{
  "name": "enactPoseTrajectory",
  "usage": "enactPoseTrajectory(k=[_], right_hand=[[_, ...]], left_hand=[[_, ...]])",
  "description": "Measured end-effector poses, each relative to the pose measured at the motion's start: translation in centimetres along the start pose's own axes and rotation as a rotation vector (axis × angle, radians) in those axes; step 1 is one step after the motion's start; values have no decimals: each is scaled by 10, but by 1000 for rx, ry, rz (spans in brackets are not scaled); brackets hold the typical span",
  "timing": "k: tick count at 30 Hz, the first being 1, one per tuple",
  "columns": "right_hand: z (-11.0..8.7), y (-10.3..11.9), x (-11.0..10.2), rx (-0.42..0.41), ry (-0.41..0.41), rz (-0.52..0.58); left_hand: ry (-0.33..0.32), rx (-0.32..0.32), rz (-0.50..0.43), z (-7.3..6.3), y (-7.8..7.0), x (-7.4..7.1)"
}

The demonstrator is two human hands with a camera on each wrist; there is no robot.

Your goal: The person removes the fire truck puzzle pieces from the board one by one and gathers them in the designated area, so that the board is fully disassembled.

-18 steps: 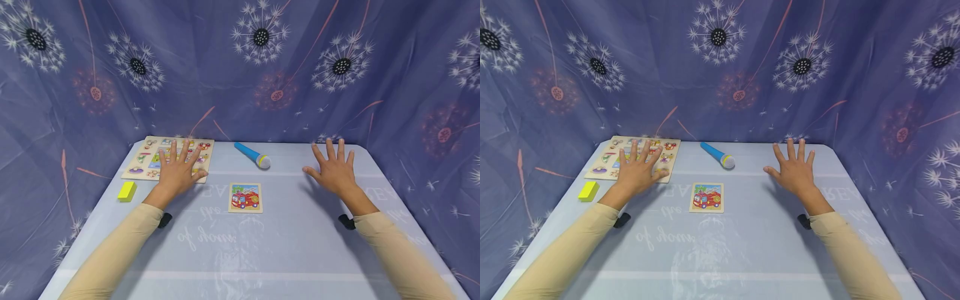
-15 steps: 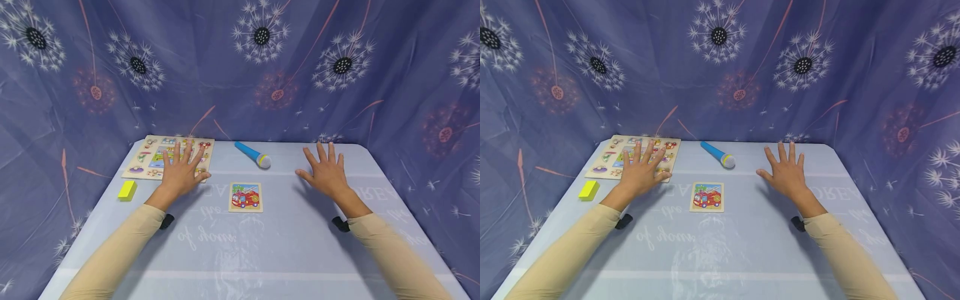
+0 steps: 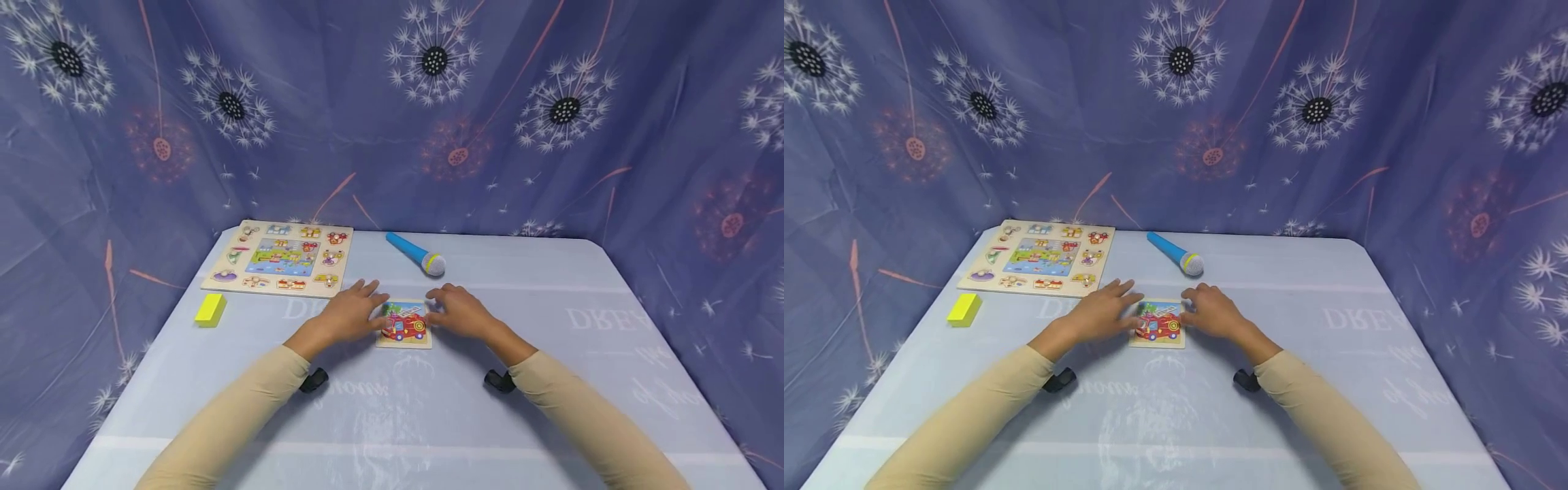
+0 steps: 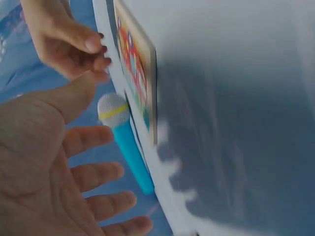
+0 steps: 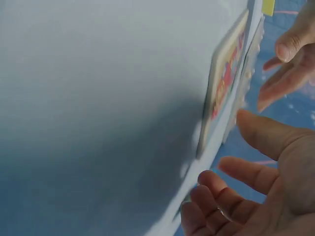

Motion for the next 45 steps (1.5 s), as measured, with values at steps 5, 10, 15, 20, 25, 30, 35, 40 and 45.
enactPoseTrajectory(k=[5, 10, 15, 20, 25, 30, 35, 40, 45], right_hand=[[7, 0, 15, 23, 46, 38], [10, -1, 20, 50, 60, 60], [15, -2, 21, 71, 54, 78], [17, -2, 21, 81, 37, 114], [21, 0, 20, 86, 4, 132], [22, 0, 23, 139, -18, 132], [25, -6, 26, 200, -42, 171], [30, -12, 27, 226, -23, 197], [34, -14, 25, 234, 1, 204]], left_hand=[[75, 32, 37, 5, -18, 18], [111, 50, 78, 11, -24, 30], [148, 34, 90, 13, -25, 34], [146, 24, 95, 13, -26, 34], [134, 23, 109, 13, -25, 33], [137, 30, 103, 12, -25, 33], [135, 30, 99, 11, -26, 34], [137, 24, 111, 11, -25, 35], [129, 29, 116, 12, -25, 34]])
Point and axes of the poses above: each hand's wrist, its own z-axis towards the middle knuckle, its own x-axis out of the palm, y = z × x, the point moved 8 cm from there along z, towards the middle knuckle, and after that the axes turned 13 degrees about -x, right-handed, at the moved point
